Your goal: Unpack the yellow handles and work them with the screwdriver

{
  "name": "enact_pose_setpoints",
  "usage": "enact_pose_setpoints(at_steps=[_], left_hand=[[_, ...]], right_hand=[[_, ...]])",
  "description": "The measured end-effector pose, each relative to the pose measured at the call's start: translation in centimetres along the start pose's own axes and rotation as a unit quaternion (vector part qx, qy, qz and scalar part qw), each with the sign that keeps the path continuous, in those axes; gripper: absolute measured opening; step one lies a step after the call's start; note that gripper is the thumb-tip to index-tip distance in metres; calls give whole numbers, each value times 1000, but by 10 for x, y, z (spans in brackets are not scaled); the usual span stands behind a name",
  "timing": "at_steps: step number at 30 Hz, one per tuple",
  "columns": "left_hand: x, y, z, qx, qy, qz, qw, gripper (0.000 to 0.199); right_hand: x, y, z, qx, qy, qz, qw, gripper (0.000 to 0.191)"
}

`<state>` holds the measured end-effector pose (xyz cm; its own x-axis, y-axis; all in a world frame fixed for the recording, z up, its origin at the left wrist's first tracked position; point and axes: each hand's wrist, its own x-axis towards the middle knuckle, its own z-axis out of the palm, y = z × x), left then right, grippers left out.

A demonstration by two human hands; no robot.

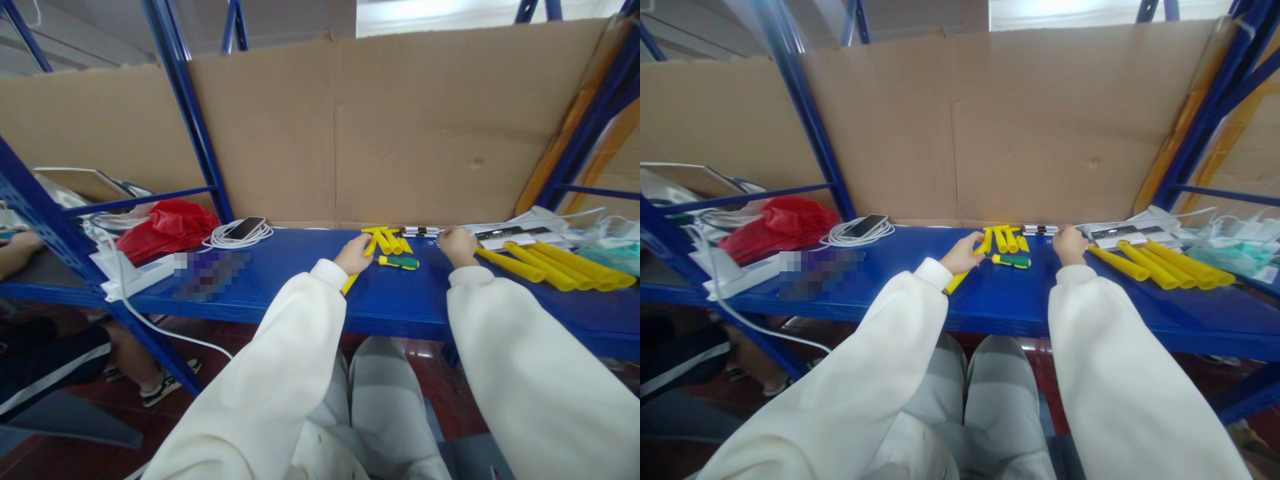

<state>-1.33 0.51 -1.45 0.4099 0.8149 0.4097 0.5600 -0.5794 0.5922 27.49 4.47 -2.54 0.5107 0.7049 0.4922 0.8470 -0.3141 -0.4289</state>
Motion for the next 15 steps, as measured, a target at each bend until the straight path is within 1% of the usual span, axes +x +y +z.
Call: enact_pose_setpoints(at_steps=[2,5,8,11,13,15], left_hand=[[0,1,0,-10,6,-2,1000,47],[1,1,0,-29,17,-5,999,46],[1,1,0,-54,28,-4,998,45],[1,1,0,-93,18,0,995,48],[2,0,2,-122,4,-2,993,50],[2,-2,4,-144,-5,-3,990,49]], right_hand=[[-2,-8,-3,28,-13,-35,999,30],[-9,-23,-5,99,-51,-126,986,26],[-19,-38,-2,174,-104,-228,952,24],[-31,-52,3,234,-143,-311,910,24],[-36,-58,6,265,-164,-347,884,23],[-38,-61,9,290,-179,-361,868,19]])
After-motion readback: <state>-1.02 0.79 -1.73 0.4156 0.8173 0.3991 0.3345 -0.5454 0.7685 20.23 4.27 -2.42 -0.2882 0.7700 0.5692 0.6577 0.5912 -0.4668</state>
